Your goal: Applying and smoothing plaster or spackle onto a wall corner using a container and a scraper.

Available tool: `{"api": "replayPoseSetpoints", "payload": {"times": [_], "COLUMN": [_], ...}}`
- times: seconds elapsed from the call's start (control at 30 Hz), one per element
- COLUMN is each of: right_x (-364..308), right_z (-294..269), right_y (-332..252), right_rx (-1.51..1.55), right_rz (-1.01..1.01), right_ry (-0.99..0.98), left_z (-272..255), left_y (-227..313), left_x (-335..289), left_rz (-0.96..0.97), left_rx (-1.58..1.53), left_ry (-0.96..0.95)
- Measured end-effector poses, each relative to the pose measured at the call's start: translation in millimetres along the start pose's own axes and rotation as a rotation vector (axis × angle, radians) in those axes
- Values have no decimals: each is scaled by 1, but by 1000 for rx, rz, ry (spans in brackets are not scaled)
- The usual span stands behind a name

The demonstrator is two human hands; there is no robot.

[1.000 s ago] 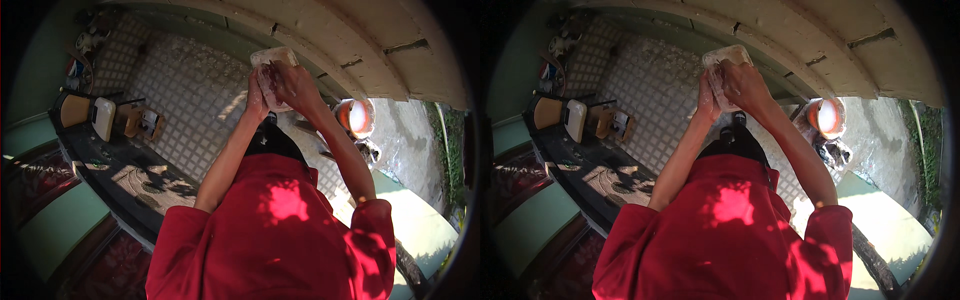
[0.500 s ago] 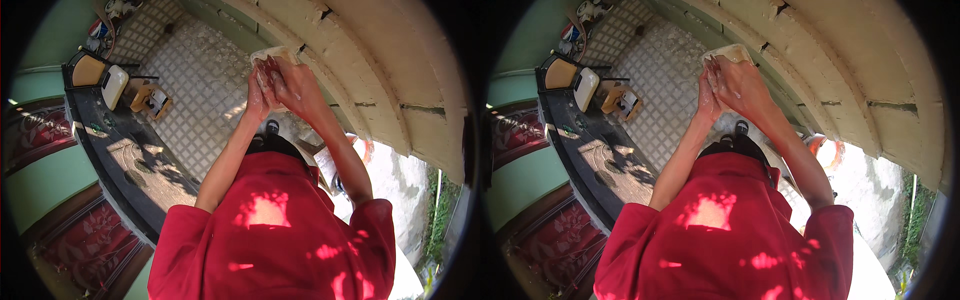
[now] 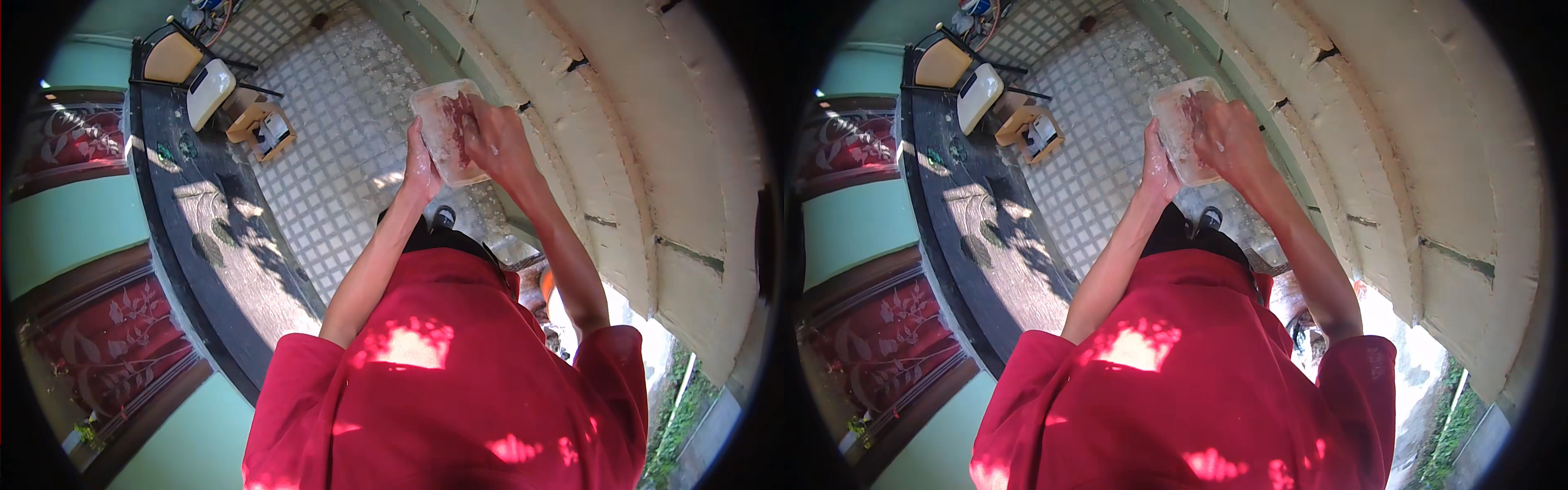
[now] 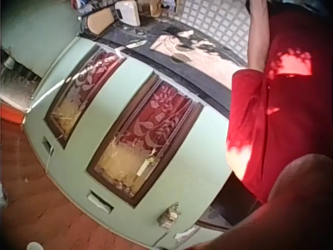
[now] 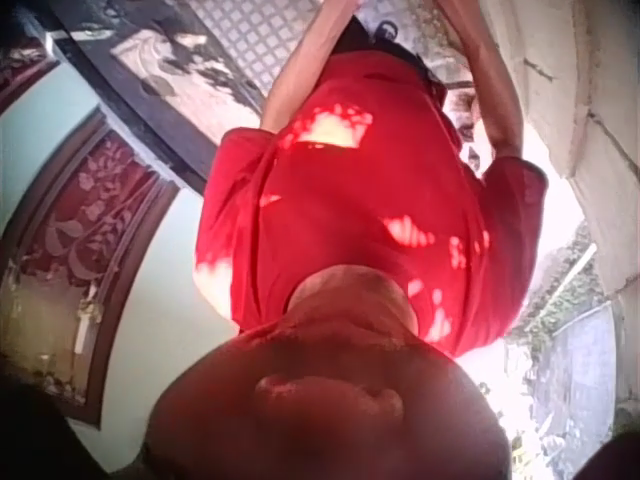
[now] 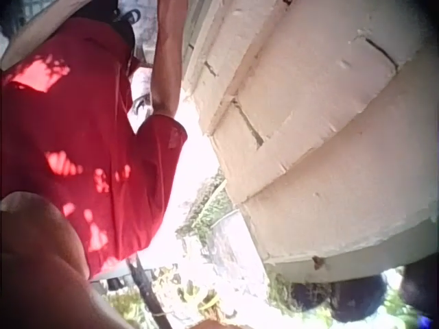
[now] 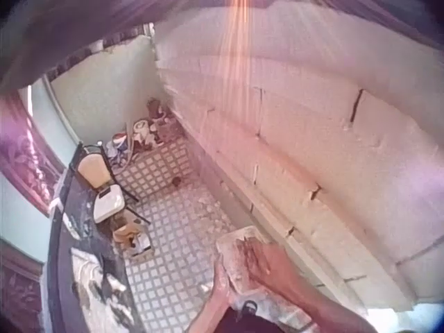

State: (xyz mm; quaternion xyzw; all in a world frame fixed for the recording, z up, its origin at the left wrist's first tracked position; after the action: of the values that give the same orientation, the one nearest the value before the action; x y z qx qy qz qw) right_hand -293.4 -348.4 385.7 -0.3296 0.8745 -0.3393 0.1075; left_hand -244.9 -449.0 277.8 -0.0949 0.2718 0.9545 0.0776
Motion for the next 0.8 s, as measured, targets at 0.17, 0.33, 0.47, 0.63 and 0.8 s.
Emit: {"api": "replayPoseSetpoints", "payload": {"times": [0.17, 0.33, 0.47, 0.63, 0.8], "right_x": [18, 45, 72, 114, 155], "right_z": [-23, 0, 37, 44, 72], "right_y": [-6, -10, -31, -72, -77], "right_rx": [86, 113, 89, 97, 24], "right_rz": [89, 77, -30, -93, -88], "right_ry": [66, -52, -63, -95, -115], "left_z": [-13, -21, -39, -64, -84], "left_y": [15, 35, 60, 103, 150], "left_x": [2, 7, 14, 23, 37], "left_rz": [66, 65, 26, 33, 85], "left_rx": [-64, -66, -26, -35, -49], "left_ry": [-29, -51, 71, 50, 98]}}
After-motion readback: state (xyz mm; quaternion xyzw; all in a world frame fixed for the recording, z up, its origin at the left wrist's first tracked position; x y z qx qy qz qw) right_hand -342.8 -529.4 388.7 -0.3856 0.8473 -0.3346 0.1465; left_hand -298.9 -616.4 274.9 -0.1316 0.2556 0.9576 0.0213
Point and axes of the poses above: each hand's wrist, its own x-axis towards the middle knuckle, its own z-axis out of the palm, y = z × x, the point moved 4 cm from there along x, towards the middle knuckle, and after that the axes turned 11 degrees about -y, right-handed, at the moved point
